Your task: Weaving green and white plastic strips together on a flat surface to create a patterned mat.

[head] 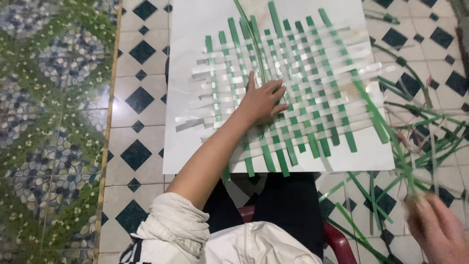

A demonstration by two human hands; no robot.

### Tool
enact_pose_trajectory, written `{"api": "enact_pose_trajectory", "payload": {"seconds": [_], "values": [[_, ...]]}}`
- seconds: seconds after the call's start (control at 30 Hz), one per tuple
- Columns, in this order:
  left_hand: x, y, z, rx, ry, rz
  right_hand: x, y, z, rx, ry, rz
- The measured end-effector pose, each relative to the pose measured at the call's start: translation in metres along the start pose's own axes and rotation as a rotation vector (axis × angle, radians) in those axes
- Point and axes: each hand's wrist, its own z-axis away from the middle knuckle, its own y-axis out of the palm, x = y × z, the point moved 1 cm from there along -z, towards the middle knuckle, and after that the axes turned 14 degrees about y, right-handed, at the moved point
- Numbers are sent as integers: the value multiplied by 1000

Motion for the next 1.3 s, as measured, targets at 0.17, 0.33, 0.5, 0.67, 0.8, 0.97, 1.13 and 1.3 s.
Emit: {"api": "enact_pose_trajectory", "payload": {"seconds": [0.17, 0.33, 0.5, 0.67, 0.8, 0.97, 1.13, 1.3], "values": [[-10, -15, 35, -283, -253, 431, 203, -95, -170, 611, 1106, -627], [-15, 13, 64, -451, -344, 325, 162, 36, -232, 406, 606, -1067], [-24, 6, 73, -462, -439, 562, 177, 78, -237, 277, 491, -720], [-27, 33, 58, -401, -534, 679, 181, 105, -188, 249, 363, -431], [-58, 15, 60, -481, -553, 792, 182, 122, -180, 292, 343, -387], [-84, -6, 74, -527, -471, 847, 182, 131, -199, 157, 359, -524], [-97, 9, 115, -528, -479, 348, 163, 127, -192, 39, 216, -384], [-94, 7, 151, -416, -519, 277, 155, 114, -159, 125, 205, -92]]}}
